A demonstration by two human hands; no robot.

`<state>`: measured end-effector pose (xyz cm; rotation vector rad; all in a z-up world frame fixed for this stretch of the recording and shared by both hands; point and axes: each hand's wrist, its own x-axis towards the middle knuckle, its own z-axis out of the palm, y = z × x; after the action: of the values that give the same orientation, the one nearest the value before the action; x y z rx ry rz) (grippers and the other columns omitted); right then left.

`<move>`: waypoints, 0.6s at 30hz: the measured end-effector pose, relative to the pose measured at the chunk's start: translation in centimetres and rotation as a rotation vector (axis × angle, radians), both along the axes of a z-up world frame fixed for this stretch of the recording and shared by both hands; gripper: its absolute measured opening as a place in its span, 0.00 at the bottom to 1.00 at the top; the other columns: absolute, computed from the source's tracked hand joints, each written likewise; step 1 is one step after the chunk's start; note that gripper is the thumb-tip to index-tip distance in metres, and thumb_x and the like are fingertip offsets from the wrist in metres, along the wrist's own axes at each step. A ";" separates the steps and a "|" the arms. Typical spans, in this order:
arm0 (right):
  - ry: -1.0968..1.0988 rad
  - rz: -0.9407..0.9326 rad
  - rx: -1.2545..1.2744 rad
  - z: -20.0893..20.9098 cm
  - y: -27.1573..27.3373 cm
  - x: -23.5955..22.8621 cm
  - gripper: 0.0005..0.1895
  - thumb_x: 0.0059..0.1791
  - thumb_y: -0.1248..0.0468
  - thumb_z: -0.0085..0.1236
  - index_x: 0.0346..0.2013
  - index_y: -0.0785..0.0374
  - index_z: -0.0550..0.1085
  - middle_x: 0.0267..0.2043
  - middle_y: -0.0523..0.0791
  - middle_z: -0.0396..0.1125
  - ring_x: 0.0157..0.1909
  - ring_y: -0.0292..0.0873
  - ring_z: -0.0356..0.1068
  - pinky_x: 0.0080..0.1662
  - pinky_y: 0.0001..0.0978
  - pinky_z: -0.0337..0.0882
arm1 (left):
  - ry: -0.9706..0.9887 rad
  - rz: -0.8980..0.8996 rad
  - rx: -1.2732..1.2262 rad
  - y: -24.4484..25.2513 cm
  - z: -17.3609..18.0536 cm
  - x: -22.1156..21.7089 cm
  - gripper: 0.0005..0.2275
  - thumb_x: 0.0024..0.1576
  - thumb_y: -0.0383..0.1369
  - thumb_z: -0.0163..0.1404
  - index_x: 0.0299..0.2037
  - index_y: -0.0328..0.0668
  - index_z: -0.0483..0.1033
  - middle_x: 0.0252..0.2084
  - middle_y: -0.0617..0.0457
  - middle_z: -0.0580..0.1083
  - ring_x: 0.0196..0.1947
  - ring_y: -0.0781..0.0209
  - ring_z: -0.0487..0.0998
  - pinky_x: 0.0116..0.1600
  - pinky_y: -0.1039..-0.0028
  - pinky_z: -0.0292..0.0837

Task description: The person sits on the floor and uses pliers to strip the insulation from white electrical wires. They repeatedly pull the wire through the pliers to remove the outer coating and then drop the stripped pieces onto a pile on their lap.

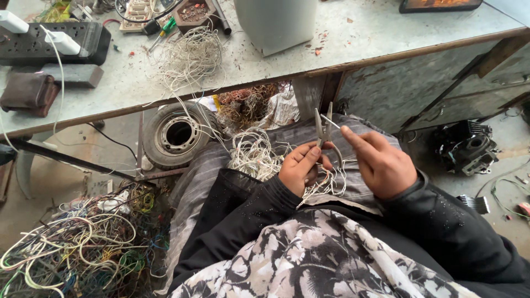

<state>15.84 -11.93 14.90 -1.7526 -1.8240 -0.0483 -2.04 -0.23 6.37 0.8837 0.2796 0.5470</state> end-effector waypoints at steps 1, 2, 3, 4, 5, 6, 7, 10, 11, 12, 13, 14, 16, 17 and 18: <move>0.030 0.018 -0.049 0.0 -0.1 0.0 0.32 0.48 0.73 0.53 0.67 0.55 0.68 0.44 0.49 0.69 0.36 0.53 0.73 0.38 0.41 0.73 | 0.010 -0.002 0.002 -0.1 0.0 0.1 0.15 0.72 0.36 0.39 0.60 0.32 0.71 0.34 0.56 0.76 0.15 0.79 0.56 0.21 0.84 0.49; 0.061 0.035 -0.097 -0.2 -0.2 -0.1 0.32 0.47 0.73 0.53 0.68 0.55 0.67 0.44 0.49 0.69 0.35 0.53 0.73 0.37 0.40 0.72 | 0.015 0.004 -0.003 -0.1 -0.1 0.1 0.15 0.71 0.35 0.39 0.60 0.32 0.71 0.34 0.56 0.76 0.15 0.79 0.56 0.20 0.84 0.49; 0.092 0.053 -0.145 -0.4 -0.2 -0.1 0.33 0.47 0.73 0.53 0.68 0.55 0.67 0.44 0.49 0.69 0.35 0.53 0.73 0.37 0.40 0.72 | 0.019 0.010 -0.008 0.0 -0.1 0.1 0.15 0.71 0.35 0.39 0.59 0.32 0.71 0.34 0.56 0.76 0.14 0.79 0.55 0.20 0.84 0.49; 0.123 0.047 -0.167 -0.7 -0.2 0.1 0.33 0.48 0.72 0.53 0.68 0.55 0.67 0.42 0.49 0.68 0.35 0.52 0.72 0.37 0.39 0.72 | 0.026 0.015 -0.014 0.0 -0.1 0.0 0.15 0.71 0.35 0.39 0.59 0.33 0.71 0.33 0.56 0.76 0.14 0.79 0.55 0.20 0.84 0.49; 0.155 0.042 -0.190 -1.0 -0.3 0.3 0.32 0.49 0.71 0.53 0.69 0.54 0.67 0.41 0.49 0.68 0.35 0.51 0.72 0.37 0.39 0.72 | 0.024 0.013 -0.008 0.0 -0.2 0.0 0.15 0.71 0.35 0.39 0.59 0.32 0.71 0.33 0.56 0.76 0.14 0.79 0.56 0.20 0.84 0.49; 0.186 0.036 -0.213 -1.4 -0.3 0.6 0.31 0.50 0.71 0.54 0.69 0.54 0.67 0.40 0.49 0.67 0.35 0.50 0.71 0.38 0.38 0.72 | 0.021 0.009 -0.002 0.0 -0.2 0.1 0.15 0.71 0.35 0.39 0.59 0.32 0.72 0.33 0.56 0.76 0.15 0.79 0.56 0.21 0.84 0.49; 0.320 0.108 -0.193 -2.0 -0.3 0.8 0.30 0.51 0.71 0.52 0.69 0.56 0.67 0.42 0.48 0.68 0.37 0.48 0.71 0.40 0.37 0.73 | 0.019 0.006 0.004 0.0 -0.2 0.2 0.15 0.71 0.35 0.39 0.59 0.32 0.72 0.34 0.56 0.76 0.15 0.79 0.56 0.21 0.84 0.49; 0.704 0.184 -0.276 -3.4 -0.3 2.0 0.27 0.55 0.71 0.50 0.71 0.58 0.65 0.40 0.47 0.66 0.38 0.42 0.65 0.41 0.36 0.68 | 0.039 -0.002 0.016 -0.2 0.0 0.2 0.15 0.71 0.35 0.39 0.59 0.32 0.72 0.33 0.56 0.76 0.16 0.79 0.56 0.21 0.85 0.49; 0.819 0.112 -0.405 -3.6 -0.5 2.4 0.28 0.56 0.71 0.49 0.72 0.57 0.65 0.36 0.49 0.61 0.33 0.41 0.58 0.37 0.36 0.62 | 0.041 -0.001 0.015 -0.2 0.1 0.1 0.15 0.71 0.35 0.39 0.59 0.33 0.72 0.33 0.57 0.76 0.16 0.79 0.56 0.22 0.85 0.49; 0.931 0.037 -0.535 -3.7 -0.6 2.6 0.28 0.57 0.70 0.48 0.74 0.55 0.65 0.32 0.51 0.57 0.29 0.40 0.52 0.33 0.37 0.56 | 0.041 0.000 0.014 -0.2 0.1 0.0 0.15 0.71 0.35 0.39 0.60 0.33 0.72 0.33 0.57 0.76 0.16 0.79 0.57 0.22 0.85 0.50; 0.853 0.147 -0.422 -3.9 -0.4 2.5 0.27 0.57 0.71 0.48 0.73 0.57 0.65 0.38 0.49 0.61 0.35 0.37 0.57 0.38 0.33 0.61 | 0.042 0.001 0.013 -0.2 0.1 -0.1 0.15 0.71 0.35 0.40 0.60 0.34 0.72 0.33 0.57 0.75 0.16 0.78 0.57 0.22 0.85 0.50; 0.772 0.253 -0.308 -4.0 -0.1 2.4 0.27 0.56 0.71 0.48 0.71 0.60 0.65 0.45 0.47 0.66 0.42 0.35 0.62 0.44 0.30 0.66 | 0.038 0.025 0.026 0.0 0.1 -0.2 0.15 0.71 0.35 0.40 0.59 0.34 0.72 0.33 0.57 0.76 0.16 0.79 0.57 0.22 0.85 0.50; 0.768 0.287 -0.294 -3.5 -0.1 2.4 0.27 0.55 0.71 0.47 0.70 0.60 0.65 0.47 0.45 0.70 0.42 0.30 0.64 0.44 0.23 0.69 | 0.030 0.072 0.055 0.3 -0.1 0.0 0.14 0.70 0.34 0.40 0.58 0.34 0.72 0.32 0.57 0.76 0.15 0.79 0.57 0.20 0.85 0.49; 0.847 0.215 -0.395 -3.1 -0.3 2.5 0.27 0.54 0.71 0.47 0.70 0.59 0.65 0.44 0.45 0.69 0.36 0.29 0.60 0.38 0.21 0.66 | 0.032 0.058 0.093 0.4 -0.2 0.0 0.14 0.71 0.34 0.40 0.59 0.33 0.72 0.32 0.56 0.76 0.15 0.79 0.57 0.21 0.85 0.49; 0.924 0.142 -0.493 -2.7 -0.4 2.7 0.28 0.54 0.71 0.47 0.70 0.57 0.65 0.40 0.44 0.69 0.29 0.28 0.57 0.33 0.18 0.63 | 0.034 0.044 0.133 0.4 -0.2 -0.1 0.14 0.71 0.34 0.40 0.59 0.33 0.72 0.33 0.56 0.77 0.16 0.79 0.57 0.21 0.85 0.50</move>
<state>18.49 -12.34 12.23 -1.5183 -1.2848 1.1535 -2.09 0.16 6.13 1.0185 0.2966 0.5976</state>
